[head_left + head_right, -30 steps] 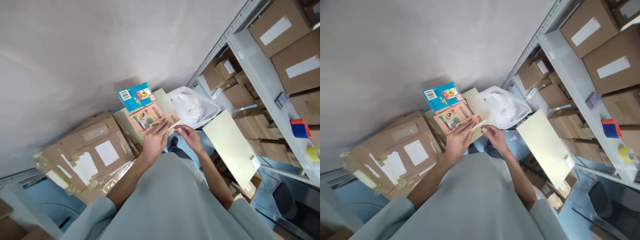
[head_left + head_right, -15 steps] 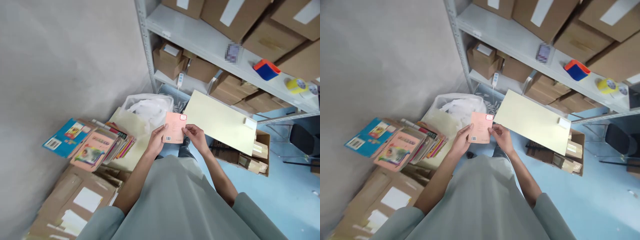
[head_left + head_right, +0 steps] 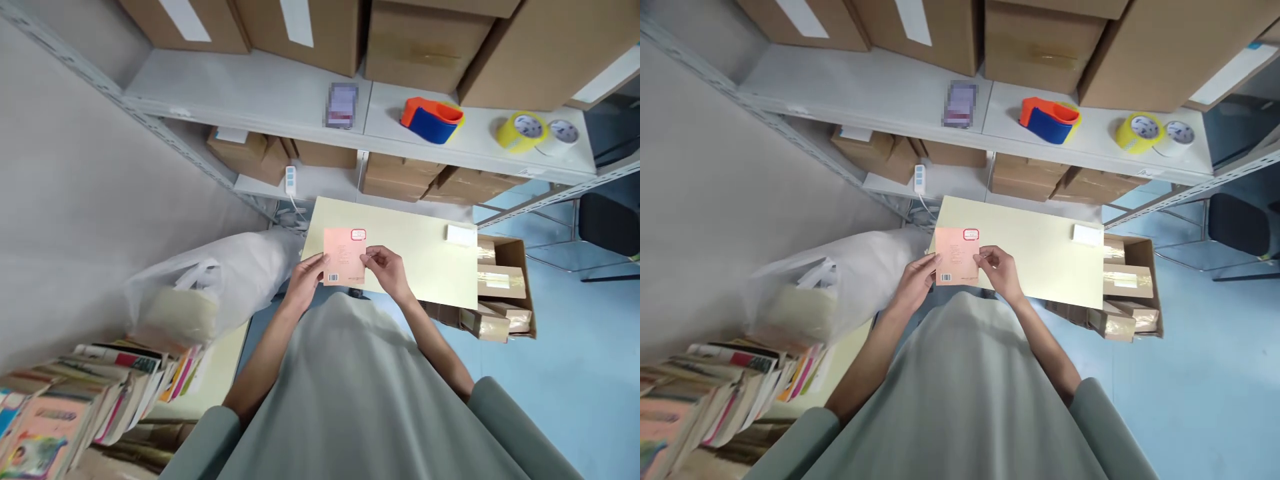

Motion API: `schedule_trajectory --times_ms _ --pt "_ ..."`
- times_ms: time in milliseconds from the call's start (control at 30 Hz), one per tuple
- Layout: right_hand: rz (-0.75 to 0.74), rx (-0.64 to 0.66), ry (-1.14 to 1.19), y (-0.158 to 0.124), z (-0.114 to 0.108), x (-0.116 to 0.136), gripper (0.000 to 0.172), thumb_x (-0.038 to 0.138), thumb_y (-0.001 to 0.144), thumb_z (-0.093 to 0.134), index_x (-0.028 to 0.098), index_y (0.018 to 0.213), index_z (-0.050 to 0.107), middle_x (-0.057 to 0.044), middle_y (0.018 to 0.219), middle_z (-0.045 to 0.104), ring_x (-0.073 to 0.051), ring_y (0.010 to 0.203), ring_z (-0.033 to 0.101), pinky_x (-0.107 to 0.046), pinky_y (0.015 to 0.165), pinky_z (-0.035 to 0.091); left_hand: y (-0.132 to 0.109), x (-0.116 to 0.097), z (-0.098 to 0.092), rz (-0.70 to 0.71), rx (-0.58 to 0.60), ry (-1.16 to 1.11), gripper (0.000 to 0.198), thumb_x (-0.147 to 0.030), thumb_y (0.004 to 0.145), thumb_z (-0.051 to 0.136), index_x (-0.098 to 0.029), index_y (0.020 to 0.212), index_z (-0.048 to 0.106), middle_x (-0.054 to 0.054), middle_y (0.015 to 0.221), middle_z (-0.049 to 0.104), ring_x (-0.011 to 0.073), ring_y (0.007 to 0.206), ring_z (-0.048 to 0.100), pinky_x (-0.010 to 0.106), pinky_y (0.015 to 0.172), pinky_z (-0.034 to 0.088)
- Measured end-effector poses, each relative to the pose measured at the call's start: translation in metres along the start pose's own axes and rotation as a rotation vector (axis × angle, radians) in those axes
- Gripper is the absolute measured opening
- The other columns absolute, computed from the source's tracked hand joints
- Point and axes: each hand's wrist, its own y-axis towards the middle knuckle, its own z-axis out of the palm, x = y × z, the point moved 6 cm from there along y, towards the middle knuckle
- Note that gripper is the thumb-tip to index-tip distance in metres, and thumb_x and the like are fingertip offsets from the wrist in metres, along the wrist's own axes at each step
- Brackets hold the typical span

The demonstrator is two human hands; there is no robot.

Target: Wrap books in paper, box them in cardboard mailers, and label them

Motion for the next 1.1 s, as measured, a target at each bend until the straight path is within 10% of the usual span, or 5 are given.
schedule_trajectory --times_ms 333,500,667,867,1100 --pt "0.009 -0.170 -0.117 0.046 -0.069 -0.008 0.053 0.075 0.096 0.075 0.025 0.115 0.079 -0.012 0.121 0.083 -0.024 0.096 0.079 -0.041 0.093 0.067 0.061 -0.003 0.053 0.070 -0.070 0.181 0.069 -0.077 0.079 0.092 -0.021 0.118 0.090 0.010 0.124 0.087 0.0351 0.121 0.079 0.045 0.102 0.067" --pt "0.045 -0.048 -0.002 0.052 -0.042 -0.003 0.063 0.077 0.092 0.079 0.024 0.125 0.079 -0.014 0.134 0.083 -0.033 0.123 0.081 -0.043 0.099 0.069 0.072 -0.010 0.078 0.275 -0.090 0.472 0.055 -0.070 0.095 0.079 -0.021 0.117 0.090 0.006 0.115 0.089 0.0293 0.104 0.083 0.039 0.093 0.070" --pt "0.055 -0.039 -0.006 0.053 -0.025 0.001 0.065 0.078 0.094 0.078 0.022 0.125 0.081 -0.009 0.113 0.086 -0.027 0.101 0.082 -0.037 0.091 0.068 0.070 0.000 0.105 0.433 0.002 0.573 0.039 -0.050 0.102 0.073 -0.028 0.131 0.086 0.007 0.141 0.082 0.0285 0.115 0.083 0.043 0.099 0.073" --pt "0.029 -0.010 -0.032 0.067 -0.048 -0.014 0.065 0.084 0.095 0.069 0.020 0.093 0.081 -0.004 0.084 0.076 -0.023 0.083 0.072 -0.032 0.077 0.062 0.086 -0.001 0.077 0.386 -0.031 0.536 0.033 -0.047 0.099 0.072 -0.024 0.117 0.088 0.010 0.134 0.084 0.0263 0.121 0.081 0.035 0.090 0.070" --pt "0.099 0.079 0.197 0.072 -0.063 -0.008 0.067 0.081 0.087 0.084 0.020 0.114 0.088 -0.002 0.085 0.078 -0.022 0.082 0.072 -0.040 0.085 0.069 0.111 -0.007 0.033 0.147 -0.126 0.332 0.055 -0.061 0.075 0.096 -0.020 0.111 0.087 0.014 0.120 0.087 0.0305 0.112 0.081 0.034 0.081 0.064"
